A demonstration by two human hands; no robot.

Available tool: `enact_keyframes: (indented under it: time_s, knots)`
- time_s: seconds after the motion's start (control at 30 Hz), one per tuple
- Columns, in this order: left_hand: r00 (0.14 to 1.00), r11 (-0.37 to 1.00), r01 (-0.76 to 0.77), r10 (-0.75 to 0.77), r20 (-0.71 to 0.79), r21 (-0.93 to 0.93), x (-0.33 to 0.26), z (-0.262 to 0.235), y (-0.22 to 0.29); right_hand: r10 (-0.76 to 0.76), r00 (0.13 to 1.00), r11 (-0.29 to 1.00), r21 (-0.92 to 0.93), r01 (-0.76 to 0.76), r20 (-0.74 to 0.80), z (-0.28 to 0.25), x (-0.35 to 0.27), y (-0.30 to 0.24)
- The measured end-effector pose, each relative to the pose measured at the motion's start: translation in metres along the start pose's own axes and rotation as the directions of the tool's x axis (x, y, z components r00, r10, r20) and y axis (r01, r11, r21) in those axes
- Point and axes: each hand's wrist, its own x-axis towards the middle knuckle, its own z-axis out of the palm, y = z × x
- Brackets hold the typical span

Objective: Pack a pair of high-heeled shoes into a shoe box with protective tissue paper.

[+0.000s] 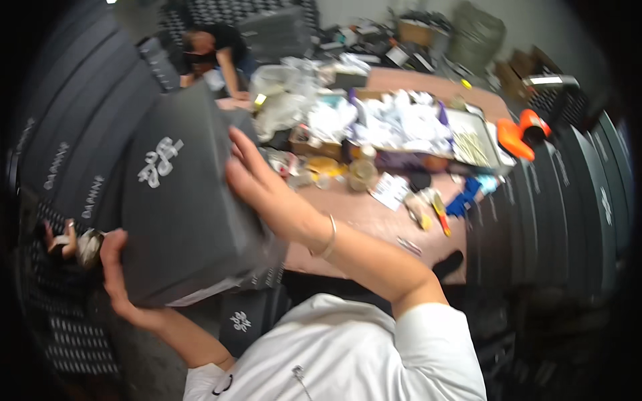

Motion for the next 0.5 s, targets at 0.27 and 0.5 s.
enact_keyframes:
  time_s: [0.27,0.5]
  knots:
    - [0.765,0.926,-0.293,0.376,0.522,-0.237,-0.105,0.075,-0.033,0.271,0.961,0.949,0.181,-0.259,-0.049,-0.099,-0.148,-0.022]
    - [0.379,0.687,0.702,-0.582,0.72,0.186,-0.274,0.155,-0.19,0.473,0.648,0.858,0.144,-0.493,-0.598,-0.156,-0.273,0.151]
